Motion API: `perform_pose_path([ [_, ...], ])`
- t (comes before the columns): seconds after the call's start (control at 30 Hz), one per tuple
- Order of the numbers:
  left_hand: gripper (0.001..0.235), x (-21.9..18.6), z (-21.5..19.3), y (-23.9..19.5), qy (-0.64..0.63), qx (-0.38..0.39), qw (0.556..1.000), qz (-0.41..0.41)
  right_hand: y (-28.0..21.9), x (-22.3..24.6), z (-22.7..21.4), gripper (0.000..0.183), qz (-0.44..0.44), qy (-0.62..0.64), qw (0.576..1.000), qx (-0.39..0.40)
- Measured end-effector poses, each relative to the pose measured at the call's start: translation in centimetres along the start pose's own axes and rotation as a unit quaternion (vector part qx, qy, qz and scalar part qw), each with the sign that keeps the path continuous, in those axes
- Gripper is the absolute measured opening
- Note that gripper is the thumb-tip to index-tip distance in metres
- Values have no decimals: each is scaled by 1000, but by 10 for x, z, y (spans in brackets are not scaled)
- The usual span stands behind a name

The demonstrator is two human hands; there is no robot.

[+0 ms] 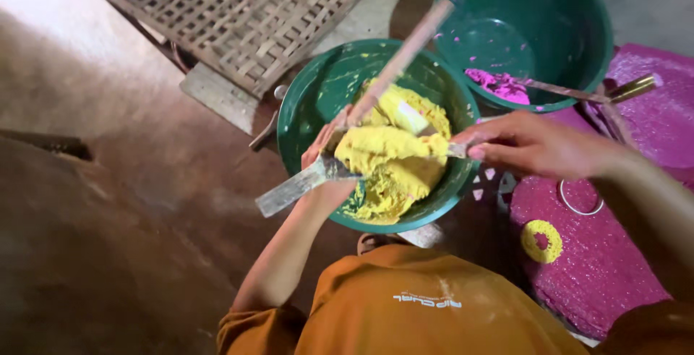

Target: The person uses a manual press to form pink and yellow dough into ring shapes on a pink mat. They repeatedly load the press with pink and yellow dough, press out rings, and arrange them on the mat.

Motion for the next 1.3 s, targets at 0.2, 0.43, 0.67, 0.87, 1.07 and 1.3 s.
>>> perform_pose_path([
  [0.2,59,2,39,-6,-11,97,995,-36,25,71,6,19,-168,-442,874,-108],
  [0.43,53,20,71,-55,-70,193,972,-112,-12,108,82,18,-356,-444,811,-135],
  [0.67,52,10,13,-11,-5,46,998,49,-17,111,29,17,-255,-453,847,-109],
  [0.87,69,-11,31,-9,-94,81,992,-18,7,147,90,13,-322,-531,777,-105],
  [1.07,61,8,-4,10,106,35,994,15,-16,110,2,24,-138,-479,864,-68],
  [1.3,66,-1,-4,18,66,-11,997,48,10,131,10,24,-179,-423,885,-76],
])
Point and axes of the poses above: each hand's wrist, its own y-axis towards the middle knuckle, its own z-axis out of the palm, x = y × z, the point moved 10 cm from there along y, towards the middle knuckle, and after that the axes turned 14 degrees about -x, right-handed, at the moved point
